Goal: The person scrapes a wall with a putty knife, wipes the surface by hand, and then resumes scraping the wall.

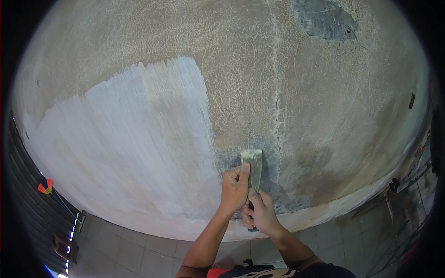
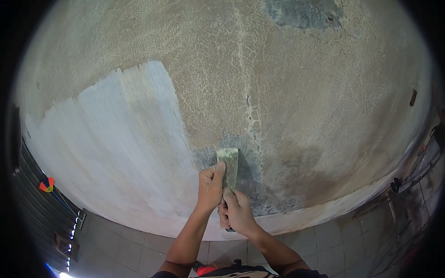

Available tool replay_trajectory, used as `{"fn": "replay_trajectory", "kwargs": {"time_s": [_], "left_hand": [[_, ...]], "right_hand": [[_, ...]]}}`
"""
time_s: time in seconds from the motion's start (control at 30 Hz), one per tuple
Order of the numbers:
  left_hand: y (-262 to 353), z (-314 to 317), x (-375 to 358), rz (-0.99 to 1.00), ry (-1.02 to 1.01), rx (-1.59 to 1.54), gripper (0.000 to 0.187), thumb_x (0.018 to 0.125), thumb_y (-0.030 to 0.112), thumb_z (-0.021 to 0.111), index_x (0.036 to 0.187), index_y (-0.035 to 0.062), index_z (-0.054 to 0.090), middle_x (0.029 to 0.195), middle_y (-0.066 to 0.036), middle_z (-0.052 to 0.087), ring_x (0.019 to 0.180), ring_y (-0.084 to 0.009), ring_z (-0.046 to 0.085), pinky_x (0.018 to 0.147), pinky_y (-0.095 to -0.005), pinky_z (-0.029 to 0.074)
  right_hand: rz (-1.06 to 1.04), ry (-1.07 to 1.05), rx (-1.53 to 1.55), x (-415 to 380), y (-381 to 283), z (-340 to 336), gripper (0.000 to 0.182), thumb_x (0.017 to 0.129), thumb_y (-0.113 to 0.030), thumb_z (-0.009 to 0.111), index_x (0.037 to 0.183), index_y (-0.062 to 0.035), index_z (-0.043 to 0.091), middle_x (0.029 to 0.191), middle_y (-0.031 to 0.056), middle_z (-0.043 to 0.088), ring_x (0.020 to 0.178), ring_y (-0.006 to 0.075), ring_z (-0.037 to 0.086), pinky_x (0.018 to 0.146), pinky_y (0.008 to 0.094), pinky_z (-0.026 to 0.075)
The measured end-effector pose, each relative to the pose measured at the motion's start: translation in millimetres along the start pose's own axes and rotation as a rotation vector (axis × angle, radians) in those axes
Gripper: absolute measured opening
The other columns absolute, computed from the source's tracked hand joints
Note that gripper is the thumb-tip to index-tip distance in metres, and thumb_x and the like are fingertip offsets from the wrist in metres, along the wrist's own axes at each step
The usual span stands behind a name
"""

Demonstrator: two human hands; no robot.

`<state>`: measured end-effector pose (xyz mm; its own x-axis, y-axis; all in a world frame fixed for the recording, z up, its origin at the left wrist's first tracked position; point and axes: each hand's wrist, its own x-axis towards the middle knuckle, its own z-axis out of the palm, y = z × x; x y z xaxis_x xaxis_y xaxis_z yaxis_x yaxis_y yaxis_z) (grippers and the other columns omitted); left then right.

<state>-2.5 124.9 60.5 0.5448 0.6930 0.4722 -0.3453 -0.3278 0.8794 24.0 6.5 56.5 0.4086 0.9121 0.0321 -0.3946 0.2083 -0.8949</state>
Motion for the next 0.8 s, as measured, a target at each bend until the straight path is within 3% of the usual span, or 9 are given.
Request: {"fn": "replay_trajectory", "kwargs": {"time_s": [0.17,0.23,0.33,0.43,0.57,0.63,0.67,0.73,0.8], "left_hand": [[30,-3,6,-0.160,-0.052,-0.099,0.048,0.101,0.031,0.049,0.062,0.0023,0.049,0.056,0.006,0.041,0.057,-0.0040,0.034,0.047,-0.0271,0.028],[7,-2,0,-0.014,-0.011,-0.034,0.049,0.101,0.032,0.049,0.061,0.0037,0.048,0.053,0.005,0.042,0.050,-0.0031,0.036,0.042,-0.0259,0.028],[-2,-2,0,0.017,-0.006,-0.018,0.049,0.101,0.032,0.049,0.061,0.0035,0.048,0.053,0.005,0.042,0.049,-0.0030,0.036,0.042,-0.0258,0.029],[32,-4,7,-0.081,-0.034,-0.081,0.049,0.101,0.032,0.050,0.061,0.0038,0.048,0.053,0.005,0.043,0.049,-0.0031,0.037,0.042,-0.0254,0.029],[7,-5,1,-0.080,-0.032,-0.069,0.050,0.101,0.033,0.050,0.060,0.0038,0.048,0.053,0.004,0.044,0.047,-0.0032,0.038,0.040,-0.0254,0.030],[-4,-5,0,0.100,-0.013,-0.002,0.051,0.100,0.034,0.049,0.059,0.0052,0.048,0.051,0.003,0.046,0.041,-0.0035,0.039,0.036,-0.0245,0.029],[-6,-6,1,0.100,-0.015,-0.002,0.051,0.100,0.034,0.049,0.059,0.0052,0.048,0.051,0.003,0.046,0.041,-0.0035,0.039,0.036,-0.0245,0.029],[23,-6,6,-0.069,-0.028,-0.072,0.050,0.100,0.034,0.049,0.060,0.0051,0.048,0.053,0.004,0.045,0.046,-0.0031,0.038,0.039,-0.0251,0.029],[33,-9,6,-0.098,-0.039,-0.071,0.049,0.100,0.033,0.050,0.060,0.0051,0.048,0.054,0.004,0.045,0.048,-0.0029,0.037,0.040,-0.0252,0.029]], "right_hand": [[-0.026,0.003,0.029,4,-15,14,0.033,0.104,-0.033,0.035,0.085,-0.0067,0.037,0.056,0.0015,0.034,0.034,0.0104,0.031,0.032,0.0281,0.027],[-0.045,0.008,0.019,3,-2,9,0.033,0.104,-0.034,0.035,0.086,-0.0068,0.038,0.056,0.0023,0.034,0.034,0.0108,0.030,0.032,0.0283,0.027],[-0.025,0.007,0.006,1,0,7,0.033,0.104,-0.032,0.036,0.083,-0.0064,0.037,0.056,0.0010,0.035,0.034,0.0101,0.033,0.032,0.0287,0.028],[-0.047,0.006,-0.038,3,-14,15,0.032,0.104,-0.034,0.035,0.086,-0.0069,0.038,0.057,0.0022,0.033,0.035,0.0111,0.031,0.032,0.0285,0.028],[-0.015,0.020,0.005,-2,-3,11,0.032,0.103,-0.033,0.036,0.085,-0.0066,0.038,0.056,0.0019,0.034,0.034,0.0110,0.032,0.032,0.0290,0.028],[-0.009,0.029,-0.003,-1,-2,9,0.032,0.103,-0.032,0.037,0.084,-0.0063,0.037,0.056,0.0016,0.034,0.034,0.0106,0.032,0.032,0.0295,0.028],[-0.012,0.014,-0.006,0,-6,11,0.033,0.103,-0.032,0.037,0.084,-0.0064,0.037,0.056,0.0016,0.034,0.034,0.0106,0.032,0.032,0.0294,0.027],[-0.012,0.004,-0.011,1,-15,16,0.033,0.103,-0.033,0.037,0.084,-0.0064,0.037,0.057,0.0017,0.035,0.034,0.0106,0.032,0.032,0.0293,0.027],[-0.017,0.006,0.034,1,-21,25,0.032,0.103,-0.032,0.036,0.084,-0.0066,0.037,0.057,0.0017,0.035,0.034,0.0105,0.032,0.032,0.0289,0.027]]}}
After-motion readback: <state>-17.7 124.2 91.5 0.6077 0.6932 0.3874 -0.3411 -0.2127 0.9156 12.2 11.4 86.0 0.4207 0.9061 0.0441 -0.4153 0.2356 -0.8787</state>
